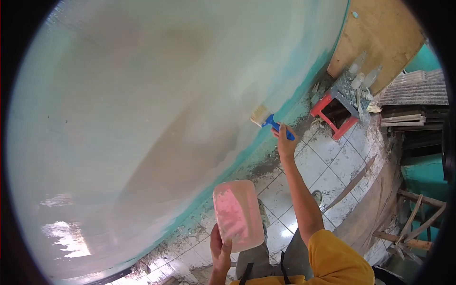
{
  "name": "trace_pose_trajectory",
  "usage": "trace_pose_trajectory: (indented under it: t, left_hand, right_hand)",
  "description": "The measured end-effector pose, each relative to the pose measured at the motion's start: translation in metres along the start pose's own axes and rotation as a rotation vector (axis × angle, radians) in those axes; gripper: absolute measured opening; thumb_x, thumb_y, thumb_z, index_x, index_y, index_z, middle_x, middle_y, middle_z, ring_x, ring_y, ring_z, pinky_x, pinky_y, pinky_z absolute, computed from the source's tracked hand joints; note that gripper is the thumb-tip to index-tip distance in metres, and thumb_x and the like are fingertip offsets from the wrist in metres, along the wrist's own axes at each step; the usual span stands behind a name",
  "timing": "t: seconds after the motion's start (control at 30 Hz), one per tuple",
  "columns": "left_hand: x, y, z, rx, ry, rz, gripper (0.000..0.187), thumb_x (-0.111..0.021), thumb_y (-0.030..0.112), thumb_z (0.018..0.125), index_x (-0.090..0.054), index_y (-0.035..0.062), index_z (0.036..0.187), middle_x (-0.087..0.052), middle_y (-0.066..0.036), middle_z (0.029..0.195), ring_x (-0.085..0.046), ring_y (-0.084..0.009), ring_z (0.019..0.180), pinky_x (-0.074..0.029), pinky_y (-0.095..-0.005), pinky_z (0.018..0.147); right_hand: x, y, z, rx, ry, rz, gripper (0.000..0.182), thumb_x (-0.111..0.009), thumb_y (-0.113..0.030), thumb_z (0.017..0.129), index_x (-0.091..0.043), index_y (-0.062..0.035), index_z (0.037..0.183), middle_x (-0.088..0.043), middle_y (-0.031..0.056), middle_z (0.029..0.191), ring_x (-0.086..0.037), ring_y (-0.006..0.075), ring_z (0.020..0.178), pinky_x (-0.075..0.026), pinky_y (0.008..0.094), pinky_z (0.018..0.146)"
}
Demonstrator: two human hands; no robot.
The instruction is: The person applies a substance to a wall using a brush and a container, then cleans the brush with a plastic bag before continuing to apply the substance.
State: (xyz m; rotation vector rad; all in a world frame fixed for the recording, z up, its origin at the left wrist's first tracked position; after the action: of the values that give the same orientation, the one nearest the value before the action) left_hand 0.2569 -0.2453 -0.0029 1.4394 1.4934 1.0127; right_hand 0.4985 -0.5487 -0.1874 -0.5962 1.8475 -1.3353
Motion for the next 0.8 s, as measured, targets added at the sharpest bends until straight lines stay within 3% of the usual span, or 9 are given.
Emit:
trace_pose_trajectory:
  t: [0.13, 0.2, 0.27, 0.37, 0.43, 0.5, 0.57, 0.67, 0.8]
  left_hand:
    - [-0.007, -0.005, -0.007, 0.016, 0.0, -0.044, 0.086, -0.064, 0.046, 0.092, -0.027, -0.0109, 0.146, -0.046, -0.019, 0.141, -0.046, -0.026, 0.13, -0.035, -0.0396, 0.11]
    - [-0.008, -0.007, -0.012, -0.001, 0.02, -0.066, 0.087, -0.064, 0.047, 0.092, -0.027, -0.0107, 0.146, -0.046, -0.019, 0.141, -0.046, -0.026, 0.13, -0.035, -0.0398, 0.109]
    - [-0.007, -0.007, -0.01, -0.025, 0.041, -0.078, 0.088, -0.064, 0.048, 0.091, -0.028, -0.0105, 0.147, -0.046, -0.019, 0.141, -0.046, -0.026, 0.13, -0.035, -0.04, 0.109]
    - [-0.004, -0.009, -0.009, -0.044, 0.064, -0.13, 0.09, -0.065, 0.05, 0.09, -0.028, -0.0096, 0.147, -0.045, -0.019, 0.142, -0.046, -0.0263, 0.13, -0.036, -0.0406, 0.109]
    - [0.003, -0.016, -0.008, -0.023, 0.113, -0.126, 0.092, -0.065, 0.052, 0.089, -0.028, -0.0089, 0.147, -0.045, -0.019, 0.142, -0.046, -0.0265, 0.13, -0.036, -0.041, 0.109]
    - [0.003, -0.015, -0.006, -0.028, 0.116, -0.135, 0.091, -0.065, 0.052, 0.089, -0.028, -0.0089, 0.147, -0.045, -0.019, 0.142, -0.046, -0.0266, 0.13, -0.036, -0.0411, 0.109]
    - [0.005, -0.016, -0.004, -0.037, 0.12, -0.144, 0.091, -0.065, 0.051, 0.089, -0.028, -0.0088, 0.147, -0.045, -0.019, 0.141, -0.046, -0.0268, 0.13, -0.037, -0.0413, 0.109]
    - [0.006, -0.016, -0.008, -0.044, 0.15, -0.07, 0.093, -0.059, 0.058, 0.089, -0.026, -0.0054, 0.148, -0.046, -0.017, 0.14, -0.049, -0.0279, 0.129, -0.042, -0.042, 0.106]
    - [0.002, -0.004, -0.013, -0.053, 0.205, -0.232, 0.088, -0.064, 0.049, 0.09, -0.029, -0.0079, 0.146, -0.046, -0.019, 0.139, -0.048, -0.0281, 0.128, -0.039, -0.0418, 0.107]
  right_hand:
    - [-0.051, -0.13, -0.01, 0.106, -0.047, -0.024, 0.035, -0.053, -0.024, 0.101, -0.066, 0.0054, 0.115, -0.071, 0.0139, 0.097, -0.072, 0.0224, 0.087, -0.056, 0.0305, 0.076]
    - [-0.072, -0.195, -0.02, 0.267, -0.073, 0.055, 0.035, -0.053, -0.024, 0.101, -0.068, 0.0072, 0.109, -0.071, 0.0135, 0.095, -0.071, 0.02, 0.082, -0.055, 0.0293, 0.076]
    - [-0.075, -0.222, -0.023, 0.282, -0.065, 0.117, 0.036, -0.053, -0.024, 0.102, -0.067, 0.0078, 0.109, -0.071, 0.0141, 0.095, -0.071, 0.0202, 0.082, -0.056, 0.03, 0.077]
    - [-0.061, -0.189, -0.016, 0.263, -0.039, 0.22, 0.037, -0.051, -0.024, 0.102, -0.066, 0.0089, 0.11, -0.07, 0.0154, 0.096, -0.071, 0.0211, 0.084, -0.057, 0.0316, 0.079]
    - [-0.044, -0.128, -0.008, 0.236, -0.021, 0.265, 0.038, -0.05, -0.024, 0.102, -0.065, 0.0096, 0.11, -0.07, 0.0161, 0.097, -0.071, 0.022, 0.086, -0.057, 0.0324, 0.08]
    - [-0.027, -0.04, 0.001, 0.015, -0.031, 0.207, 0.038, -0.049, -0.024, 0.103, -0.063, 0.0084, 0.117, -0.07, 0.0164, 0.103, -0.071, 0.0247, 0.093, -0.057, 0.034, 0.085]
    - [-0.007, 0.013, 0.006, -0.022, -0.027, 0.158, 0.039, -0.049, -0.025, 0.103, -0.063, 0.0083, 0.118, -0.07, 0.0165, 0.102, -0.071, 0.0247, 0.093, -0.057, 0.0341, 0.085]
    - [-0.005, 0.005, 0.001, -0.045, -0.024, 0.045, 0.041, -0.048, -0.026, 0.103, -0.062, 0.0081, 0.119, -0.07, 0.0168, 0.102, -0.071, 0.0249, 0.093, -0.057, 0.0344, 0.084]
    - [-0.054, -0.125, -0.021, 0.076, -0.101, 0.037, 0.041, -0.047, -0.026, 0.103, -0.062, 0.0078, 0.12, -0.07, 0.0174, 0.104, -0.072, 0.0251, 0.093, -0.056, 0.0336, 0.084]
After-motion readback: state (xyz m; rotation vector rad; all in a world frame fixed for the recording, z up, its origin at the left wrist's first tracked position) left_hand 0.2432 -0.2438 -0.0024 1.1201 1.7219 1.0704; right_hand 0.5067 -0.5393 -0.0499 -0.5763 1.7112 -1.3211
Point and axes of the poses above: each hand's wrist, its own z-axis towards the middle knuckle, its own x-axis out of the back of the hand, y = z × x, the point moved 8 cm from there along z, towards the middle knuckle
